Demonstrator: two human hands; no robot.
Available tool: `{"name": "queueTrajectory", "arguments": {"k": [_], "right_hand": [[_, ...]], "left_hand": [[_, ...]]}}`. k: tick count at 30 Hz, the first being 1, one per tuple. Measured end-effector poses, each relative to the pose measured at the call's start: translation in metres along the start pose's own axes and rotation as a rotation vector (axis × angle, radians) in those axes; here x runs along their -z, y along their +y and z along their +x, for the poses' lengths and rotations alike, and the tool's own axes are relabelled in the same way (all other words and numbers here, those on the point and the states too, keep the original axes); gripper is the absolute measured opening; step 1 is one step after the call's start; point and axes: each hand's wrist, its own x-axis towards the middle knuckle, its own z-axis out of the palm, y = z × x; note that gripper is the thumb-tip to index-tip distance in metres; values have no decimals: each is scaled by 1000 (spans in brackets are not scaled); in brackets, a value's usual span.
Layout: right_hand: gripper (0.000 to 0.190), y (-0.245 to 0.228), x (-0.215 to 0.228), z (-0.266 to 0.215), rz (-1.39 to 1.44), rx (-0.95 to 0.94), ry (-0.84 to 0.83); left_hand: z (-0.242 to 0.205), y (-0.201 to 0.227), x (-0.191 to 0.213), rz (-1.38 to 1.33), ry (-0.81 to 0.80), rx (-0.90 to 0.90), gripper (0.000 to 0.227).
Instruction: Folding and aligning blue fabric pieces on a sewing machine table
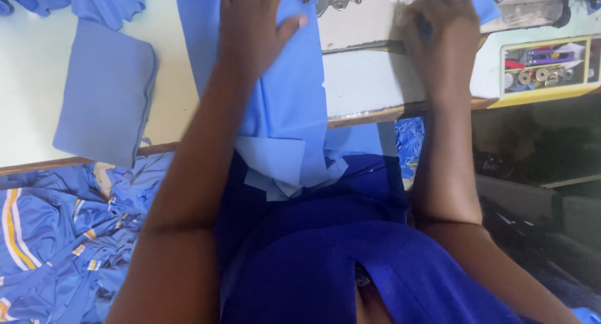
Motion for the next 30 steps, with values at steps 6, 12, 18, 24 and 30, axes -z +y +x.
{"name": "queueTrajectory", "arguments": {"k": [6, 12, 18, 24, 30], "right_hand": [[6, 4, -13, -10, -83, 18, -7], [3, -38, 5, -13, 161, -17, -79], [8, -134, 18, -19, 841, -325, -301], [9, -139, 13, -24, 766, -397, -318], [16, -126, 13, -41, 520, -178, -180]], "left_hand": [[-84, 73, 72, -335, -100, -187, 43], [-97, 61, 83, -698, -18, -140, 19], [-82, 95, 77, -909, 31, 212, 22], [-82, 98, 68, -764, 114, 292, 9], [-74, 98, 45, -582, 56, 324, 24]]}}
